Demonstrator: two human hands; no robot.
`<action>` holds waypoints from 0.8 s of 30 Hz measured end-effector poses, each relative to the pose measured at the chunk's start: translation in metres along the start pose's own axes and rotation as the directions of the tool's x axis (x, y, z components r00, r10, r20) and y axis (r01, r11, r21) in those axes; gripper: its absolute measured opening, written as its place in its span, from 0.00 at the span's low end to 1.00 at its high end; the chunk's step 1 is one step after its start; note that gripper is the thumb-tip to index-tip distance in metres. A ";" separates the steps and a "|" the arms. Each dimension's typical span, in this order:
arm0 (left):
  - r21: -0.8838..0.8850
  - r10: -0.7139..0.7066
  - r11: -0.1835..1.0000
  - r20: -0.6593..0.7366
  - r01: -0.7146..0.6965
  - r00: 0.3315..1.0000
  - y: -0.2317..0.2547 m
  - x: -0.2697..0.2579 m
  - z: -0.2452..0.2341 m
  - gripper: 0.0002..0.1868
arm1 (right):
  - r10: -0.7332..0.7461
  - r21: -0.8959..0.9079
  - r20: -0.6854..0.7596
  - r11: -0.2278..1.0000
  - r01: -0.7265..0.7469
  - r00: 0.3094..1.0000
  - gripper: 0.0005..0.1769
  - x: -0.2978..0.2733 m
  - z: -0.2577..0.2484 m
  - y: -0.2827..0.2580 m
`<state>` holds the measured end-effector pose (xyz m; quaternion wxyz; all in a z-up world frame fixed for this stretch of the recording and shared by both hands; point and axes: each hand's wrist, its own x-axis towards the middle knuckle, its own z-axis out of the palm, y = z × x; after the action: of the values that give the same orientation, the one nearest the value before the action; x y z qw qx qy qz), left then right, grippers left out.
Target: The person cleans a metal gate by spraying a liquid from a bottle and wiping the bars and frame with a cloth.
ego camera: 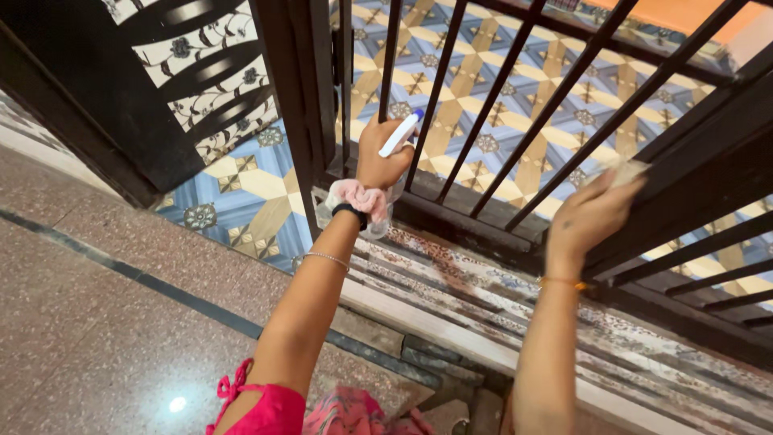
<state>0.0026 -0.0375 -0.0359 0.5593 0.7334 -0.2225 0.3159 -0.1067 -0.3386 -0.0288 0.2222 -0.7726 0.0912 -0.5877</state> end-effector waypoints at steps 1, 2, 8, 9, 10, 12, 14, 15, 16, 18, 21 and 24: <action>-0.012 0.014 1.000 -0.013 -0.015 1.000 0.000 0.002 0.001 0.14 | 0.048 0.034 0.064 0.998 -0.050 0.997 0.19 -0.021 -0.005 0.003; 0.010 0.013 1.000 -0.005 -0.013 1.000 -0.001 0.002 0.001 0.14 | 0.083 0.008 0.113 0.996 -0.084 0.990 0.17 -0.038 -0.008 0.008; 0.050 0.034 0.998 0.007 -0.034 0.999 -0.002 0.001 0.002 0.14 | 0.213 0.041 0.276 0.972 -0.233 0.937 0.16 -0.112 -0.002 0.028; 0.046 0.022 0.999 0.008 -0.023 1.000 -0.001 0.002 0.001 0.14 | 0.182 0.104 0.260 0.971 -0.215 0.948 0.16 -0.106 -0.003 0.027; 0.042 0.011 0.999 0.009 -0.011 1.000 0.000 0.003 0.000 0.14 | 0.152 0.167 0.242 0.966 -0.196 0.958 0.17 -0.092 -0.004 0.024; 0.022 0.028 0.999 -0.002 -0.028 1.000 0.002 0.003 0.001 0.14 | 0.089 0.138 0.213 0.983 -0.121 0.973 0.21 -0.046 -0.009 0.016; 0.031 0.034 0.999 -0.017 -0.033 0.999 0.001 0.003 0.000 0.14 | 0.012 0.256 0.146 0.965 -0.049 0.989 0.27 0.013 -0.017 0.006; 0.044 0.030 0.999 -0.020 -0.029 0.999 0.000 0.002 0.002 0.14 | -0.116 0.288 0.075 0.953 0.090 0.990 0.25 0.046 -0.014 0.000; 0.057 0.026 0.998 -0.023 -0.024 0.999 0.000 0.001 0.003 0.14 | -0.241 0.305 0.003 0.924 0.229 0.970 0.23 0.076 -0.011 -0.005; 0.034 0.029 0.999 -0.022 -0.029 0.999 0.000 0.000 0.003 0.14 | -0.280 0.303 -0.031 0.912 0.276 0.959 0.17 0.103 -0.014 -0.016; 0.022 0.013 1.000 -0.006 -0.012 1.000 -0.003 0.004 0.001 0.14 | -0.186 0.299 -0.037 0.936 0.188 0.982 0.14 0.089 -0.011 -0.026; 0.021 0.005 1.000 0.003 -0.005 1.000 -0.004 0.002 0.001 0.15 | -0.057 0.303 0.015 0.952 0.050 0.998 0.14 0.029 -0.007 -0.022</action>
<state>0.0067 -0.0378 -0.0377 0.5504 0.7391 -0.2221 0.3185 -0.1079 -0.3325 0.0080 0.3228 -0.7385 -0.0232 -0.5915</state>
